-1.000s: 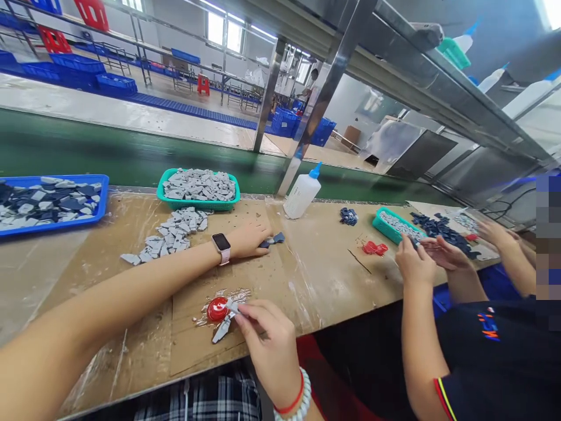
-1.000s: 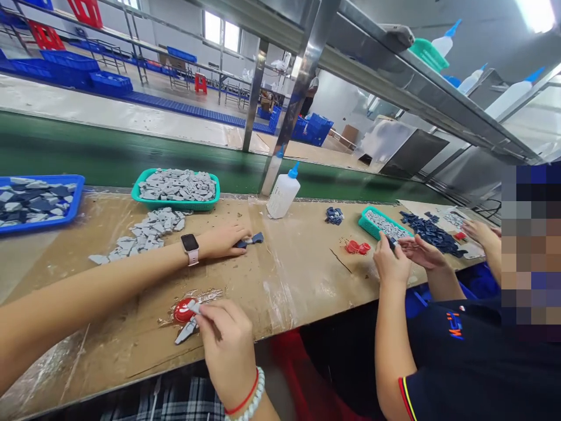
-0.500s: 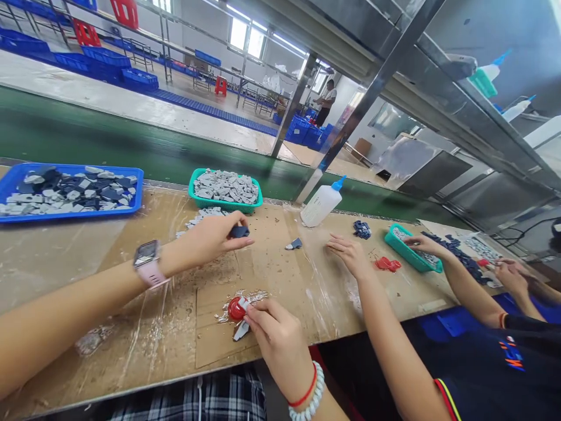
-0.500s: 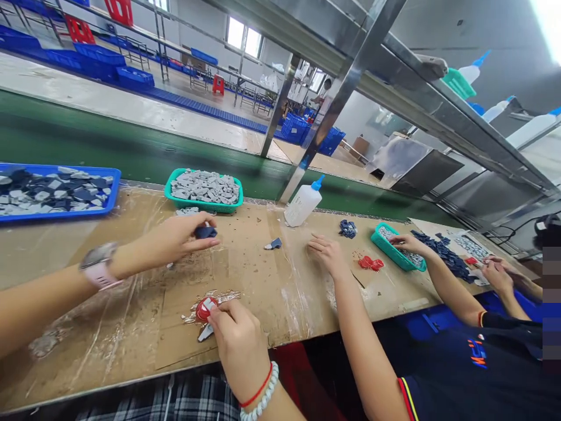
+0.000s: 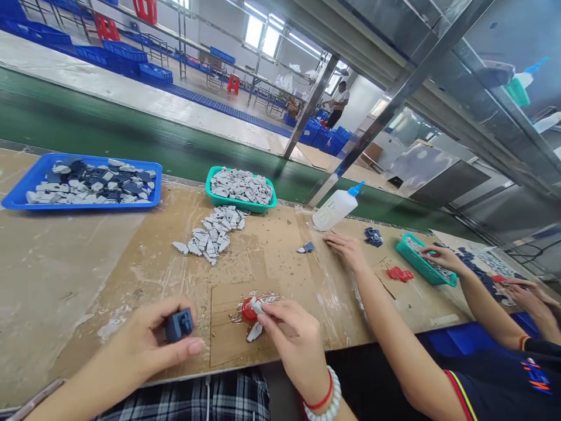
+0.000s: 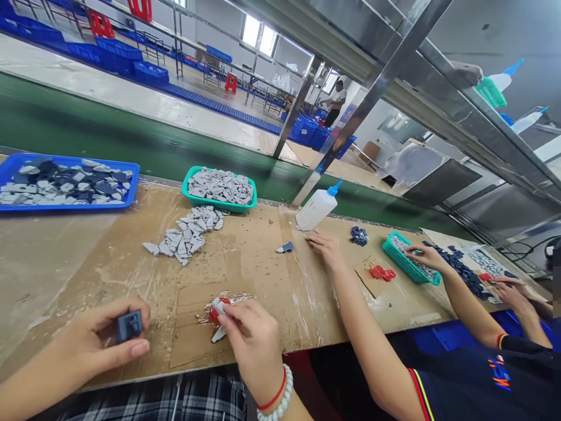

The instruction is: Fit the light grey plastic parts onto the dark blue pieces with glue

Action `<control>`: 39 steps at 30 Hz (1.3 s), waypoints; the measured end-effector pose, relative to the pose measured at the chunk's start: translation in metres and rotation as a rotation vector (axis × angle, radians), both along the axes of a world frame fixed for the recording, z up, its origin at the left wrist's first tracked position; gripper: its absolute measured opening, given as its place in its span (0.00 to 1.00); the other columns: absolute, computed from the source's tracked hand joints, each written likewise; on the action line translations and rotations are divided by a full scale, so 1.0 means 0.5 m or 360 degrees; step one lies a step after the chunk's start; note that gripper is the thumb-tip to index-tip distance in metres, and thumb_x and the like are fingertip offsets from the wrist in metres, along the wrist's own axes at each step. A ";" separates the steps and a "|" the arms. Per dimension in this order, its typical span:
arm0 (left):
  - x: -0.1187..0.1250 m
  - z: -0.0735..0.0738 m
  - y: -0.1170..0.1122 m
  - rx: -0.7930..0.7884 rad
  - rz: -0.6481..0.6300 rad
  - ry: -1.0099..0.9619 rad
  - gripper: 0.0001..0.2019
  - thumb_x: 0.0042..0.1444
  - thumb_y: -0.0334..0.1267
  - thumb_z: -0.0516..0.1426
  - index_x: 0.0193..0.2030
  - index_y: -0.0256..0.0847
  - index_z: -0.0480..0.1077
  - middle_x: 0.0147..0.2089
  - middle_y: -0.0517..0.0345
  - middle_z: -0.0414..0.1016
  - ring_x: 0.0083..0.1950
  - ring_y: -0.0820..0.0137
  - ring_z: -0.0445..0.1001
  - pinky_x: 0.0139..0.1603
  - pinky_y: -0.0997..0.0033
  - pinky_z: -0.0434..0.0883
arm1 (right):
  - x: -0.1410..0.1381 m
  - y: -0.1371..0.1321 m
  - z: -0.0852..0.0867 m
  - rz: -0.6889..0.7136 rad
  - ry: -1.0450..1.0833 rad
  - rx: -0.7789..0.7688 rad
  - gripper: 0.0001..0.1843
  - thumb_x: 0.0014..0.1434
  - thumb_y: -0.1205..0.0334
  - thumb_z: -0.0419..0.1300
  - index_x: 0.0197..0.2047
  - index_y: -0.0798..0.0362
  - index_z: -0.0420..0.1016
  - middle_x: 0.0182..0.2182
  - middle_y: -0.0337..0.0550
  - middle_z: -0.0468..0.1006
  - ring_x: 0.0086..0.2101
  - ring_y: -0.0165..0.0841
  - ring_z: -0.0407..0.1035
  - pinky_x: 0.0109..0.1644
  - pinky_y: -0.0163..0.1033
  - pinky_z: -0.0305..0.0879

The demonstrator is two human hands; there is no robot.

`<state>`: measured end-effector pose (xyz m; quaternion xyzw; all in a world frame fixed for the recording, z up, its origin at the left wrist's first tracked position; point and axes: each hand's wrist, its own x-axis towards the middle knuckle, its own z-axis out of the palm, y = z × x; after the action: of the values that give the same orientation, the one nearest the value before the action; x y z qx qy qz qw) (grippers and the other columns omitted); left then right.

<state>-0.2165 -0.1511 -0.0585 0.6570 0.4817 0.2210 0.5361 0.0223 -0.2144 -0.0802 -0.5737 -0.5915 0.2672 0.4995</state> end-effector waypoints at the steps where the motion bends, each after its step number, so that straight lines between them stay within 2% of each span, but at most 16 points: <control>1: 0.014 -0.004 -0.004 -0.0035 -0.0017 -0.0073 0.17 0.47 0.52 0.62 0.28 0.41 0.66 0.26 0.63 0.61 0.30 0.69 0.61 0.32 0.74 0.57 | -0.001 -0.001 0.002 -0.0002 0.0305 -0.0118 0.06 0.56 0.59 0.66 0.38 0.49 0.83 0.33 0.46 0.80 0.30 0.34 0.75 0.35 0.40 0.75; 4: 0.059 -0.008 -0.009 -0.0161 -0.0158 -0.0271 0.17 0.50 0.53 0.62 0.34 0.41 0.66 0.27 0.64 0.61 0.30 0.70 0.59 0.31 0.75 0.57 | -0.006 -0.004 0.011 0.0068 0.1178 -0.0474 0.12 0.49 0.53 0.72 0.35 0.51 0.84 0.26 0.41 0.79 0.23 0.28 0.71 0.30 0.35 0.74; 6: 0.089 -0.002 -0.013 -0.0246 -0.0244 -0.0455 0.19 0.52 0.54 0.61 0.41 0.43 0.66 0.32 0.62 0.65 0.33 0.69 0.63 0.34 0.74 0.62 | -0.009 -0.007 0.019 0.0107 0.1560 -0.0617 0.14 0.47 0.51 0.73 0.34 0.51 0.83 0.23 0.38 0.77 0.22 0.24 0.69 0.29 0.30 0.72; 9: 0.128 0.012 -0.021 -0.0288 -0.0369 -0.0632 0.18 0.58 0.55 0.57 0.48 0.46 0.65 0.43 0.59 0.71 0.44 0.66 0.69 0.44 0.71 0.67 | -0.012 -0.013 0.029 0.0153 0.1861 -0.0697 0.15 0.45 0.52 0.75 0.32 0.52 0.83 0.24 0.37 0.76 0.22 0.20 0.66 0.28 0.25 0.70; 11: 0.147 0.018 -0.028 -0.0279 -0.0407 -0.0651 0.17 0.59 0.54 0.56 0.49 0.47 0.65 0.44 0.59 0.72 0.47 0.65 0.69 0.47 0.71 0.67 | -0.010 -0.017 0.033 0.0176 0.1907 -0.0665 0.14 0.47 0.51 0.74 0.31 0.52 0.83 0.23 0.36 0.75 0.22 0.20 0.66 0.29 0.25 0.70; 14: 0.168 0.021 -0.037 -0.0282 -0.0391 -0.0664 0.19 0.57 0.56 0.58 0.49 0.47 0.66 0.42 0.60 0.71 0.45 0.66 0.69 0.45 0.72 0.68 | -0.004 -0.024 0.035 0.0113 0.1623 -0.0407 0.11 0.51 0.51 0.71 0.33 0.49 0.84 0.24 0.38 0.76 0.24 0.24 0.69 0.31 0.30 0.73; 18: 0.182 0.019 -0.047 -0.0262 -0.0382 -0.0652 0.19 0.58 0.55 0.58 0.49 0.47 0.66 0.41 0.61 0.68 0.43 0.68 0.67 0.41 0.75 0.68 | 0.002 -0.037 0.039 -0.0162 0.0758 0.0110 0.05 0.54 0.61 0.69 0.37 0.45 0.84 0.31 0.42 0.80 0.31 0.33 0.75 0.35 0.36 0.75; 21: 0.189 0.016 -0.054 -0.0194 -0.0391 -0.0650 0.15 0.61 0.52 0.56 0.49 0.48 0.66 0.43 0.62 0.68 0.44 0.69 0.67 0.44 0.75 0.67 | -0.001 -0.045 0.045 -0.0196 0.0406 0.0354 0.11 0.55 0.69 0.67 0.40 0.45 0.83 0.32 0.42 0.80 0.33 0.33 0.76 0.35 0.35 0.75; 25: 0.195 0.011 -0.059 -0.0128 -0.0371 -0.0614 0.13 0.63 0.51 0.55 0.48 0.48 0.66 0.42 0.63 0.68 0.44 0.70 0.68 0.46 0.75 0.67 | -0.006 -0.054 0.047 -0.0178 0.0188 0.0540 0.16 0.55 0.75 0.65 0.43 0.45 0.82 0.33 0.40 0.79 0.33 0.30 0.76 0.35 0.32 0.75; 28: 0.190 0.009 -0.055 -0.0166 -0.0353 -0.0545 0.16 0.61 0.54 0.55 0.49 0.48 0.66 0.42 0.61 0.68 0.44 0.67 0.68 0.44 0.73 0.66 | 0.005 -0.055 0.039 -0.0237 0.0135 0.0545 0.16 0.56 0.74 0.64 0.44 0.45 0.80 0.34 0.39 0.79 0.33 0.29 0.75 0.36 0.32 0.74; 30: 0.176 0.008 -0.047 -0.0129 -0.0293 -0.0421 0.20 0.59 0.59 0.53 0.50 0.49 0.65 0.45 0.60 0.69 0.47 0.64 0.67 0.46 0.70 0.64 | 0.021 -0.052 0.025 -0.0308 0.0044 0.0459 0.14 0.57 0.73 0.64 0.43 0.46 0.80 0.34 0.39 0.79 0.34 0.30 0.75 0.37 0.33 0.74; 33: 0.142 0.007 -0.037 -0.0077 -0.0004 -0.0231 0.25 0.58 0.66 0.48 0.48 0.49 0.65 0.46 0.60 0.69 0.51 0.61 0.64 0.52 0.67 0.59 | 0.042 -0.042 -0.009 -0.0276 -0.0228 0.0237 0.09 0.58 0.73 0.62 0.40 0.51 0.81 0.33 0.42 0.79 0.34 0.31 0.74 0.37 0.34 0.73; 36: 0.111 0.001 -0.037 -0.0133 0.0364 -0.0157 0.27 0.57 0.68 0.45 0.45 0.49 0.66 0.43 0.61 0.67 0.48 0.62 0.63 0.55 0.66 0.54 | 0.046 -0.036 -0.047 -0.0196 -0.0443 0.0097 0.08 0.60 0.73 0.60 0.39 0.55 0.80 0.33 0.45 0.78 0.32 0.33 0.73 0.35 0.36 0.72; 39: 0.097 -0.004 -0.044 -0.0200 0.0467 -0.0201 0.27 0.56 0.69 0.45 0.44 0.50 0.67 0.40 0.61 0.66 0.46 0.62 0.63 0.53 0.65 0.54 | 0.037 -0.039 -0.068 -0.0227 -0.0568 0.0122 0.08 0.61 0.73 0.59 0.39 0.57 0.80 0.33 0.47 0.77 0.33 0.35 0.73 0.37 0.39 0.72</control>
<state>-0.1680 -0.1731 -0.0605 0.5296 0.5508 0.3071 0.5673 0.0409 -0.2340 -0.1144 -0.6331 -0.6382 0.1023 0.4258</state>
